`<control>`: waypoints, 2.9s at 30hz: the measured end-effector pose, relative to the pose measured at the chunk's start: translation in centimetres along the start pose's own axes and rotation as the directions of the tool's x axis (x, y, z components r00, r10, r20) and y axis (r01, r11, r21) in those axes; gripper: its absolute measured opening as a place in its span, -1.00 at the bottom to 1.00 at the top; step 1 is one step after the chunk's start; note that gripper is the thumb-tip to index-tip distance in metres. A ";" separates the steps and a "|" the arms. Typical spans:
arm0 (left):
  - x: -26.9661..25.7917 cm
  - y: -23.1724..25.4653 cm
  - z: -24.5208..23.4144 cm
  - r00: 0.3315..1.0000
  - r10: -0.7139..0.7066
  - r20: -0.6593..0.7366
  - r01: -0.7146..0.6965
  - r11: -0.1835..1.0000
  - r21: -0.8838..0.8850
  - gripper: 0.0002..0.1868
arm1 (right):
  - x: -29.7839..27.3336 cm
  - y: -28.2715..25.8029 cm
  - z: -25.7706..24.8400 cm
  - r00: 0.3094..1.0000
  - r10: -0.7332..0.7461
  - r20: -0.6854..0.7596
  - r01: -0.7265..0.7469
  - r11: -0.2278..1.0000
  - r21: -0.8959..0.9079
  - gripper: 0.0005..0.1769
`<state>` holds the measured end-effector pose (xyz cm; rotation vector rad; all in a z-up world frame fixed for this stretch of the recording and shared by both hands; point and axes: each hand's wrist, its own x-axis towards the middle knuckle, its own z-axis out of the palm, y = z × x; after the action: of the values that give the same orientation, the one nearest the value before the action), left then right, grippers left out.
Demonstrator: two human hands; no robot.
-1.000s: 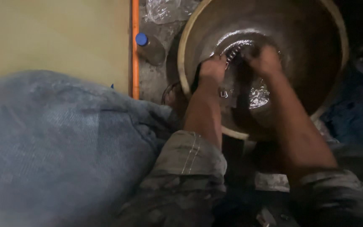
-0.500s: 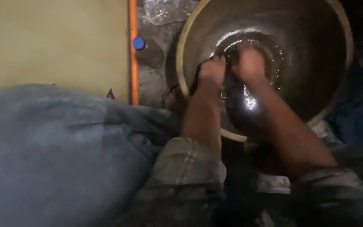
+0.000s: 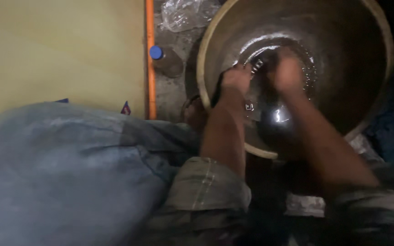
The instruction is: The person pours a liquid from a plastic bottle into a bucket containing a metal chain. They then submerge the chain in the liquid and scrub it by hand, lifting it periodically to inspect the links before continuing to wash it in the bucket.
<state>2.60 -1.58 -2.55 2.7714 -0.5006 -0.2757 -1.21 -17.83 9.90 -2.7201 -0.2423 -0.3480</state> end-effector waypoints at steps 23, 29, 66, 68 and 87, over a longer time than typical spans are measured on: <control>-0.3 0.9 -1.6 1.000 -0.007 0.019 0.006 0.999 0.049 -0.67 | 1.3 1.0 3.1 0.963 0.269 0.025 -0.270 0.963 0.013 -0.64; -0.6 1.5 -2.0 0.999 -0.038 -0.027 0.038 0.999 0.026 -0.70 | -2.1 15.9 4.0 0.920 0.388 -0.051 -0.387 0.886 -0.254 -0.72; -5.5 4.2 -6.4 0.983 0.151 -0.108 -0.143 0.987 0.079 -0.36 | 2.5 9.2 1.4 0.834 0.367 0.412 -0.270 0.923 -0.275 -0.51; -5.5 4.0 -6.2 0.980 0.152 -0.128 -0.135 0.982 0.134 -0.33 | 3.5 8.1 -1.6 0.754 0.431 0.495 -0.369 0.902 -0.223 -0.63; -4.5 3.4 -5.1 0.992 0.113 -0.055 -0.114 0.993 -0.013 -0.63 | -0.5 -1.0 0.6 0.971 0.194 0.142 -0.220 0.955 0.197 -0.59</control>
<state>-1.35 -1.59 3.93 2.7149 -0.6362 -0.1776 -1.76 -16.69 9.58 -2.5273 -0.0220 -0.0902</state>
